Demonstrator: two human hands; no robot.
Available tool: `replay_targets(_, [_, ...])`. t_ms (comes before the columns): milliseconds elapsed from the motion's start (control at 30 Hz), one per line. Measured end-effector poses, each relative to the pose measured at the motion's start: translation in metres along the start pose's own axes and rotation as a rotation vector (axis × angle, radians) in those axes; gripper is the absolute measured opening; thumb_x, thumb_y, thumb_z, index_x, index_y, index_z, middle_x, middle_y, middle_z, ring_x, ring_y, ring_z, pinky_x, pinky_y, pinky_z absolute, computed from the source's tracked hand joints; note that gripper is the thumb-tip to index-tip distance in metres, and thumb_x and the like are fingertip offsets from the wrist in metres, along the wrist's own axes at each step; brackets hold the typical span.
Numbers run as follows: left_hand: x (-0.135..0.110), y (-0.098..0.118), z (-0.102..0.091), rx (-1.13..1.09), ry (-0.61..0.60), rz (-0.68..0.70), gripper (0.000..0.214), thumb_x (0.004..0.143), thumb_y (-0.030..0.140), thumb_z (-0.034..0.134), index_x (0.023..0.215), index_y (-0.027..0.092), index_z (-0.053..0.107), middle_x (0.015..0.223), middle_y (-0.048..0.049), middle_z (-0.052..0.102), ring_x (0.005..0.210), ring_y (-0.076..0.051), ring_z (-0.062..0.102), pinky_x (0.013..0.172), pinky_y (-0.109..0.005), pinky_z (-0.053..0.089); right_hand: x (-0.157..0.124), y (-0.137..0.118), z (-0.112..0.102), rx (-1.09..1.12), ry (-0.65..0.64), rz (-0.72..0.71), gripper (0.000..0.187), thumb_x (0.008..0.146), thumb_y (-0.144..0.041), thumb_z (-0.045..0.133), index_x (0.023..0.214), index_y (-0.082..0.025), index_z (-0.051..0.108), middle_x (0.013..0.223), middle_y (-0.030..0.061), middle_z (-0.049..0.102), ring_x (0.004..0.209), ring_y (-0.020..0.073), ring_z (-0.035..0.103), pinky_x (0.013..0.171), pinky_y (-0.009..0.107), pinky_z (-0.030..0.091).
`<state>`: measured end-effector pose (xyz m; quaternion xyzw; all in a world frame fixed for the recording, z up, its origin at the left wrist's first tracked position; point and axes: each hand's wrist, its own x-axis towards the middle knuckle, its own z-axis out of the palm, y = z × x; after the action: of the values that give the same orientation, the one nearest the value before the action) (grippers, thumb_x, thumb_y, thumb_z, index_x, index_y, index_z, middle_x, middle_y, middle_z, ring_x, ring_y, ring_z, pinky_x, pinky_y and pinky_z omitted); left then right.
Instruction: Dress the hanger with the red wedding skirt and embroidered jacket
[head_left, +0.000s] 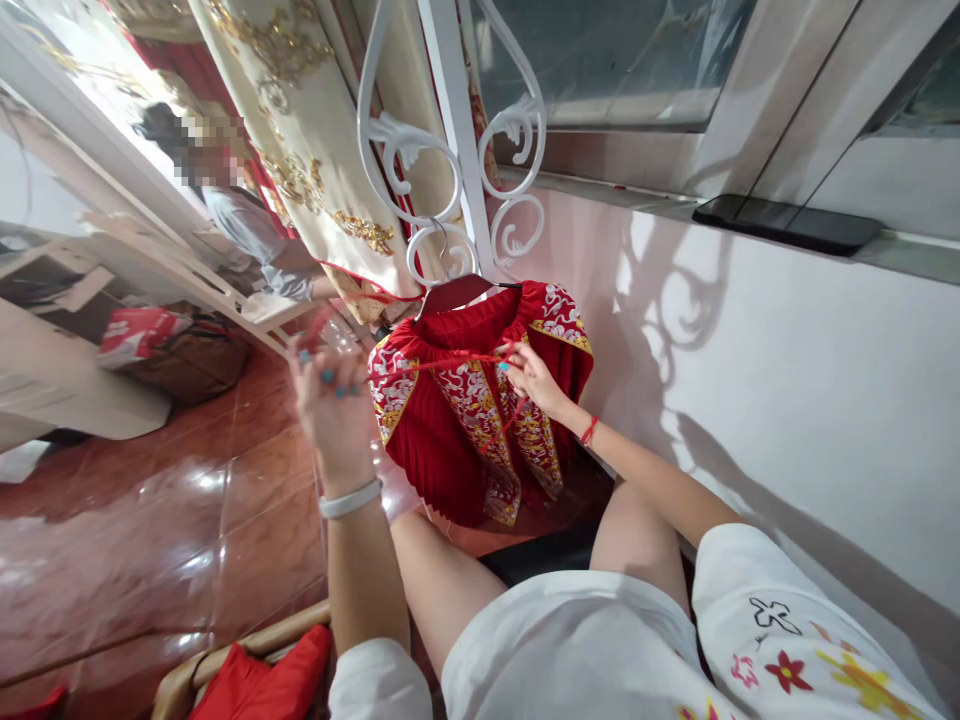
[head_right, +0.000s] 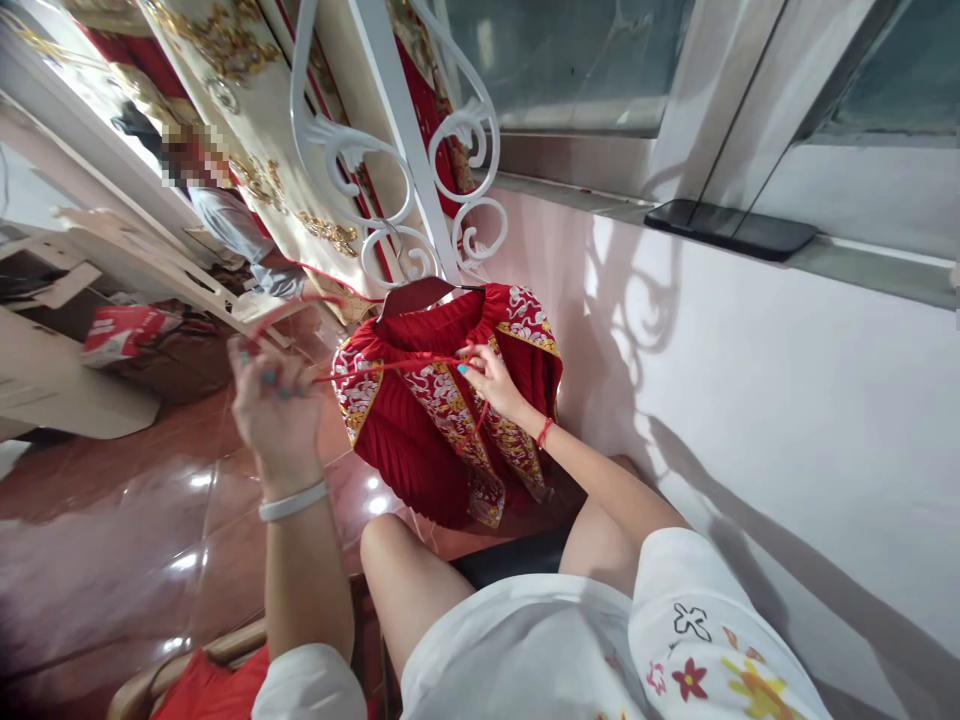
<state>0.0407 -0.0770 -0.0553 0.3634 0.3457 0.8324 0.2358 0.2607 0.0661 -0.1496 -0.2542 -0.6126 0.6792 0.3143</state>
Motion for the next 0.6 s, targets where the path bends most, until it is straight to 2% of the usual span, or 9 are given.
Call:
replay_targets(67, [-0.009, 0.015, -0.021, 0.038, 0.069, 0.089, 0.01, 0.081, 0.022, 0.065, 0.086, 0.029, 0.059, 0.066, 0.0059, 0.043, 0.048, -0.009, 0.023, 0.048, -0.022, 0.032, 0.003, 0.005, -0.006, -0.029, 0.093, -0.109, 0.019, 0.091, -0.027, 0.053, 0.108, -0.026, 0.045, 0.077, -0.0061, 0.046, 0.053, 0.009, 0.033, 0.051, 0.021, 0.029])
replay_targets(133, [-0.016, 0.025, -0.046, 0.078, 0.131, 0.101, 0.014, 0.081, 0.021, 0.064, 0.089, 0.031, 0.061, 0.067, 0.0059, 0.045, 0.047, -0.009, 0.022, 0.046, -0.022, 0.03, 0.008, 0.003, -0.014, -0.177, 0.114, -0.235, 0.014, 0.089, -0.024, 0.054, 0.102, -0.025, 0.048, 0.079, -0.0041, 0.049, 0.06, 0.01, 0.041, 0.058, 0.021, 0.034])
replay_targets(233, [-0.025, 0.025, -0.088, 0.103, 0.26, 0.103, 0.022, 0.071, 0.016, 0.068, 0.086, 0.029, 0.059, 0.064, 0.0065, 0.043, 0.047, -0.008, 0.022, 0.048, -0.02, 0.031, 0.02, -0.013, -0.029, -0.429, 0.148, -0.379, 0.013, 0.091, -0.019, 0.051, 0.102, -0.024, 0.053, 0.078, -0.0026, 0.051, 0.067, 0.0129, 0.047, 0.067, 0.024, 0.037])
replay_targets(300, [-0.033, 0.015, -0.113, 0.175, 0.352, 0.052, 0.026, 0.063, 0.016, 0.07, 0.082, 0.025, 0.055, 0.06, 0.0075, 0.039, 0.046, -0.007, 0.024, 0.051, -0.019, 0.034, 0.03, -0.025, -0.037, -0.604, 0.165, -0.415, 0.017, 0.093, -0.018, 0.047, 0.105, -0.025, 0.058, 0.072, -0.0026, 0.051, 0.066, 0.0146, 0.047, 0.069, 0.026, 0.037])
replay_targets(367, [-0.046, 0.001, -0.13, 0.339, 0.401, -0.102, 0.028, 0.061, 0.021, 0.069, 0.084, 0.023, 0.053, 0.061, 0.0074, 0.042, 0.049, -0.007, 0.034, 0.055, -0.02, 0.039, 0.036, -0.034, -0.041, -0.777, 0.128, -0.414, 0.018, 0.094, -0.02, 0.049, 0.106, -0.025, 0.063, 0.068, -0.0018, 0.053, 0.065, 0.0161, 0.05, 0.07, 0.027, 0.036])
replay_targets(433, [-0.061, -0.014, -0.133, 0.612, 0.365, -0.314, 0.023, 0.066, 0.025, 0.063, 0.087, 0.02, 0.056, 0.066, 0.0041, 0.05, 0.057, -0.01, 0.047, 0.061, -0.023, 0.043, 0.04, -0.038, -0.043, -0.91, 0.092, -0.407, 0.016, 0.092, -0.025, 0.057, 0.106, -0.024, 0.066, 0.069, -0.0004, 0.058, 0.067, 0.0175, 0.053, 0.069, 0.028, 0.035])
replay_targets(500, [-0.076, -0.028, -0.121, 0.975, 0.293, -0.451, 0.021, 0.071, 0.023, 0.058, 0.092, 0.018, 0.058, 0.076, -0.0008, 0.056, 0.067, -0.015, 0.055, 0.067, -0.029, 0.046, 0.04, -0.038, -0.042, -0.988, 0.091, -0.416, 0.015, 0.09, -0.027, 0.062, 0.103, -0.024, 0.068, 0.075, 0.0015, 0.064, 0.07, 0.0187, 0.057, 0.068, 0.028, 0.035])
replay_targets(533, [-0.081, -0.035, -0.109, 1.141, 0.269, -0.437, 0.023, 0.074, 0.021, 0.056, 0.096, 0.018, 0.059, 0.082, -0.003, 0.058, 0.07, -0.016, 0.056, 0.07, -0.031, 0.047, 0.04, -0.038, -0.042, -1.012, 0.096, -0.424, 0.013, 0.091, -0.026, 0.062, 0.101, -0.023, 0.069, 0.078, 0.0022, 0.067, 0.072, 0.019, 0.059, 0.068, 0.028, 0.035])
replay_targets(600, [-0.087, -0.049, -0.075, 1.349, 0.215, -0.246, 0.032, 0.078, 0.018, 0.054, 0.11, 0.018, 0.058, 0.095, -0.0066, 0.057, 0.078, -0.018, 0.058, 0.077, -0.034, 0.048, 0.041, -0.038, -0.04, -1.039, 0.098, -0.44, 0.012, 0.092, -0.023, 0.058, 0.097, -0.022, 0.069, 0.083, 0.003, 0.07, 0.073, 0.0191, 0.06, 0.068, 0.028, 0.035])
